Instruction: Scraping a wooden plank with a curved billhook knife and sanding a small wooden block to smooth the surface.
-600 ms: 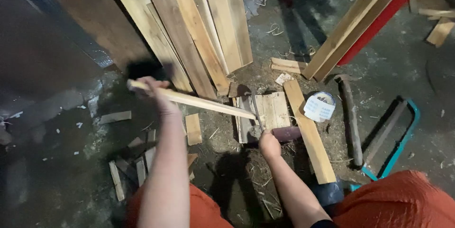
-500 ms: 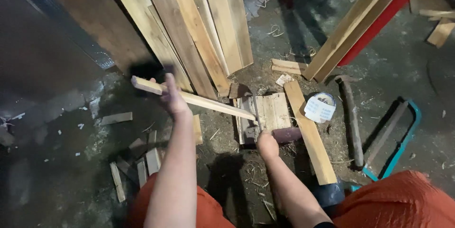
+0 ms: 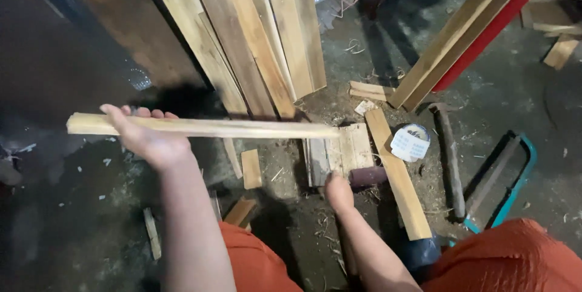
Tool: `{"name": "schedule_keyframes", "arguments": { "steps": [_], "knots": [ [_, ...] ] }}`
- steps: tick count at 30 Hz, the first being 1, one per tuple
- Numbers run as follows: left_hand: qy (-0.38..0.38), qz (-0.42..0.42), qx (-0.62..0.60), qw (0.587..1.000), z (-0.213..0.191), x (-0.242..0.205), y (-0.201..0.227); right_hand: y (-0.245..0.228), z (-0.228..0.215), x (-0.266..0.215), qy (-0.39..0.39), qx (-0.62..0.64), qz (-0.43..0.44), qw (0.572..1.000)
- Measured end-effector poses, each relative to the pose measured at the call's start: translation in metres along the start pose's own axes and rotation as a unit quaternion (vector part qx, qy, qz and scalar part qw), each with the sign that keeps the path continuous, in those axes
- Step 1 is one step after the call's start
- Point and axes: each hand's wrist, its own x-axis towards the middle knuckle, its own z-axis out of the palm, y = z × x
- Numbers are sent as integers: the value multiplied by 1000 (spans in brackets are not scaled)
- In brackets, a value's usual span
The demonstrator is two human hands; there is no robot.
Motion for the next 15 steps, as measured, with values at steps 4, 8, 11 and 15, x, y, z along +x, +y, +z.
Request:
{"name": "schedule_keyframes", "arguments": {
  "steps": [4, 8, 11, 15],
  "knots": [
    [-41, -11, -46, 998, 11, -26, 19, -15, -13, 5, 22, -20, -16, 999],
    [-96, -24, -70, 993, 19, -33, 28, 19, -31, 25, 45, 104, 46, 993],
    [-145, -11, -82, 986, 13, -22, 18, 16, -46, 19, 84, 174, 62, 979],
    [-173, 7, -29, 984, 20, -28, -11, -53, -95, -24, 82, 157, 40, 983]
  ]
}}
